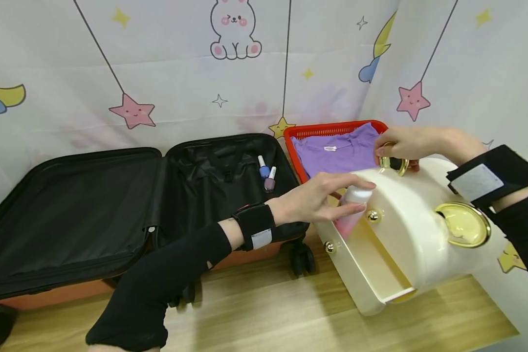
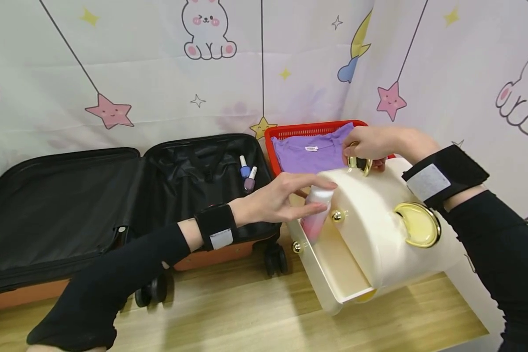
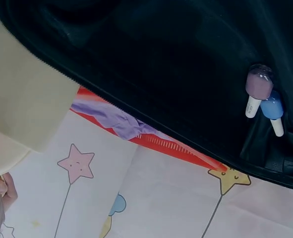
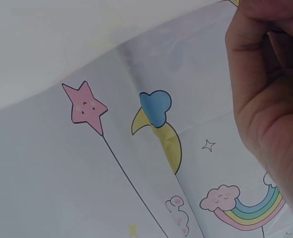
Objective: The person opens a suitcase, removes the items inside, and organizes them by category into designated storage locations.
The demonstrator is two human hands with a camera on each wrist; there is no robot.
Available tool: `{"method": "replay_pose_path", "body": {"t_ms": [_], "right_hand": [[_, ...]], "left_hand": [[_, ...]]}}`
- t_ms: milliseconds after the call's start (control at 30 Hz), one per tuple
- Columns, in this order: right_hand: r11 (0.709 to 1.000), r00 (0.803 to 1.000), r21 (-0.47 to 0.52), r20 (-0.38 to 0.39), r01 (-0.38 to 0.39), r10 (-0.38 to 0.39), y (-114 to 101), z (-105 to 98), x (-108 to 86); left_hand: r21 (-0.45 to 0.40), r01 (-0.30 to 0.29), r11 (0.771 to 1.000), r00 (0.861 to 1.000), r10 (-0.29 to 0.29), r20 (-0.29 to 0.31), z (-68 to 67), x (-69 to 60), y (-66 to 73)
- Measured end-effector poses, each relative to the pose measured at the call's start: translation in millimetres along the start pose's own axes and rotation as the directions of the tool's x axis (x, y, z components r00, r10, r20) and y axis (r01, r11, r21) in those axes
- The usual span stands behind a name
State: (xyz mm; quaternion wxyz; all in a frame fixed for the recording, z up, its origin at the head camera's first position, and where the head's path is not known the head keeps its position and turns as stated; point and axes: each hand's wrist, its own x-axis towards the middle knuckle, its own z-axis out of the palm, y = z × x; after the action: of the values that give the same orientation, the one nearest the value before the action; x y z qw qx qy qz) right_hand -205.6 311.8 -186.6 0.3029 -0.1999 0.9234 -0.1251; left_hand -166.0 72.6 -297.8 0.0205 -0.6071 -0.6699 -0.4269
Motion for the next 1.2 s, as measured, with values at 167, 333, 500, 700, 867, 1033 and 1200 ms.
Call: {"method": "replay_pose_path", "body": {"t_ms": [167,333,500,700,867,1033,1200], "right_hand": [[1.0,1.0,-0.008,-0.008,0.003,-0.003,0.4,-1.1,-1.1],[1.0,1.0,-0.001,-0.013,-0.012,0.012,-0.5,-1.5,-2.4],[1.0,1.0,-0.006,0.007,-0.01,0.01,0.3,-1.6,-2.5],[1.0,1.0,-0.005,-0.007,0.011,-0.011,0.4,-1.2,-2.6],[1.0,1.0,-0.017,-0.009,0.0,0.0,0.8,-0.7,-3.1],[1.0,1.0,-0.021,-0.013,0.007,-0.007,1.6,0.1,-2.1],[0.999,1.0,-0.031,-0.014,0.008,-0.009,1.5,-0.5,-1.5]], "left_hand": [[0.0,0.107,0.994,0.993,-0.106,0.043,-1.1,-2.2,1.5],[-0.064,0.339,0.939,0.932,-0.345,-0.116,-4.3,-4.4,3.2],[-0.089,0.518,0.851,0.838,-0.525,-0.145,-1.5,-10.6,6.0],[0.085,0.593,0.801,0.805,-0.592,-0.04,-8.3,-4.7,10.8],[0.419,0.606,0.676,0.709,-0.698,0.1,-18.4,9.5,12.4],[0.585,0.527,0.617,0.65,-0.736,0.191,-18.5,20.8,15.9],[0.581,0.503,0.64,0.691,-0.701,0.174,-18.2,15.0,17.9]]}}
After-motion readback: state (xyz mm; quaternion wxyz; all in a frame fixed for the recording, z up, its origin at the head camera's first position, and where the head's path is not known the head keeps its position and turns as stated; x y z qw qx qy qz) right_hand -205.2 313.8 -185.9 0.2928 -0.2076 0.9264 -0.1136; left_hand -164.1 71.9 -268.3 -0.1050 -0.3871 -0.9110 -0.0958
